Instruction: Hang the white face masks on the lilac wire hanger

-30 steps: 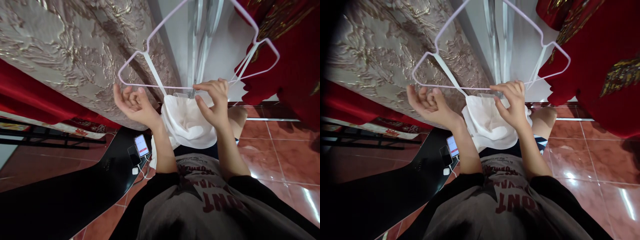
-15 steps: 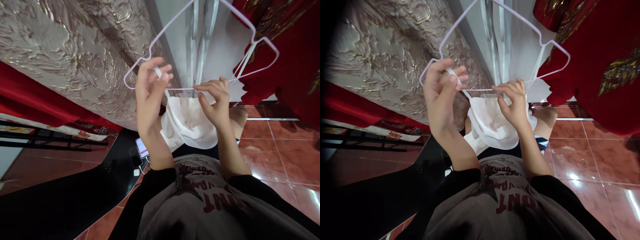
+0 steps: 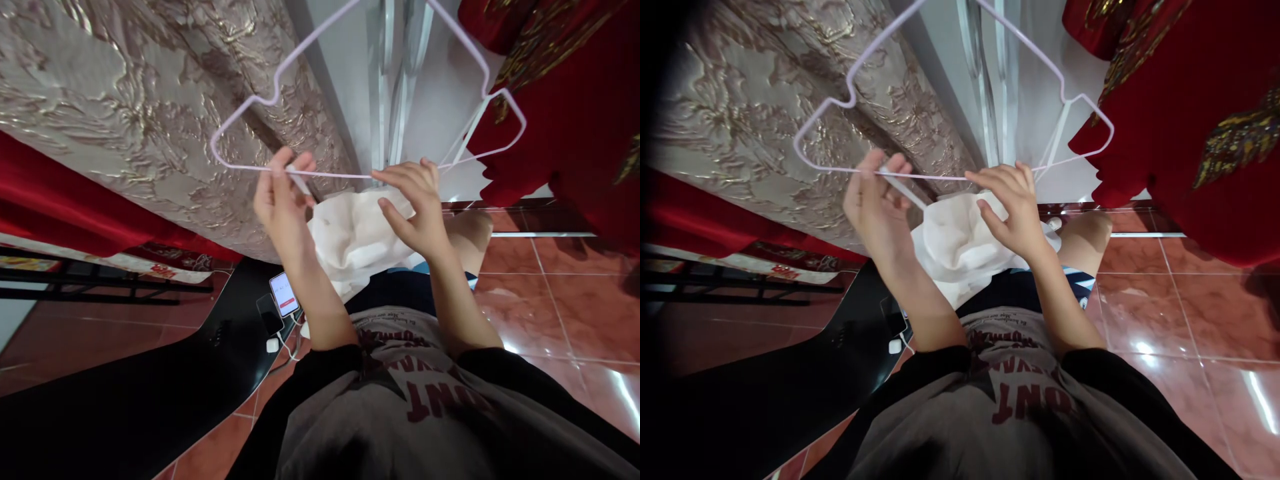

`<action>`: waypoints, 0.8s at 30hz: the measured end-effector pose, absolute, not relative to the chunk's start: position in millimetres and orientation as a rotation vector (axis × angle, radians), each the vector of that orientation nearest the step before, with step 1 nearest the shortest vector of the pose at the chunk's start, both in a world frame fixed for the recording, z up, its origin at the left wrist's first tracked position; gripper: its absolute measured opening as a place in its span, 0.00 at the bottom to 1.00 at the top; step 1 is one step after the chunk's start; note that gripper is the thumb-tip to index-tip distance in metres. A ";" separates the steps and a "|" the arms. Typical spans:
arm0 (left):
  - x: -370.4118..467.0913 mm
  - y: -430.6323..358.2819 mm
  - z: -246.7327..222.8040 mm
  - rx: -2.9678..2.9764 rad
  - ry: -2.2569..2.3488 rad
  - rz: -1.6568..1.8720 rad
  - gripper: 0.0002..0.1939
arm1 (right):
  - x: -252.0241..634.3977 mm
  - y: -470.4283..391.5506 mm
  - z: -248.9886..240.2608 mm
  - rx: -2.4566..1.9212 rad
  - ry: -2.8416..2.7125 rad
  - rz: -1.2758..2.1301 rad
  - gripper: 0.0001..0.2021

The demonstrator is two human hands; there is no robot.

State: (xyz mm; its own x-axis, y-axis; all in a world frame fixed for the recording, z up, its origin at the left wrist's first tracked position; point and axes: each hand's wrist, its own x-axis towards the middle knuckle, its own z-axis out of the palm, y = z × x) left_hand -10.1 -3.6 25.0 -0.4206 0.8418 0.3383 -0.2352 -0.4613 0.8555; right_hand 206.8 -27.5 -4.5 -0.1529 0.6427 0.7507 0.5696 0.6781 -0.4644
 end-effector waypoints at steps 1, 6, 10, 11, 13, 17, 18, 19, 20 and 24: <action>-0.9 -5.3 23.2 1.059 0.926 1.926 0.11 | 205.6 -28.5 -3.6 -0.944 -1.817 0.072 0.19; 15.4 -4.7 21.9 1.090 0.767 1.910 0.12 | 226.3 -18.9 2.0 -0.912 -1.303 0.005 0.20; 14.6 -0.5 17.2 1.078 0.780 1.896 0.12 | 260.3 -0.4 18.7 -1.033 -1.126 0.422 0.17; 14.9 0.2 16.1 1.079 0.784 1.901 0.12 | 267.1 1.5 26.0 -1.061 -1.110 0.513 0.15; 15.5 1.3 14.9 1.083 0.805 1.920 0.16 | 276.5 -0.5 42.9 -1.130 -1.076 0.620 0.10; 13.2 2.3 15.1 1.085 0.859 1.932 0.20 | 279.7 -18.5 76.8 -1.266 -1.134 0.751 0.06; 12.3 2.7 15.1 1.088 0.857 1.924 0.21 | 278.1 -22.1 83.6 -1.231 -1.165 0.742 0.08; 11.6 3.3 14.8 1.095 0.846 1.916 0.21 | 276.1 -24.2 89.4 -1.171 -1.193 0.716 0.09; 11.1 4.2 14.2 1.101 0.830 1.914 0.22 | 274.1 -24.5 94.1 -1.098 -1.209 0.677 0.09; 11.0 8.8 8.9 1.107 0.759 1.928 0.22 | 279.8 -14.3 99.0 -1.039 -1.234 0.547 0.08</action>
State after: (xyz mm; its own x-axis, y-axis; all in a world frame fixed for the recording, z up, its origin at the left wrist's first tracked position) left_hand 11.0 8.8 8.9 -0.3242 0.8437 0.4278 -0.3254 -0.5241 0.7870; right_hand 279.8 -14.3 99.0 0.2892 0.8186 0.4963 0.1820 0.4620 -0.8680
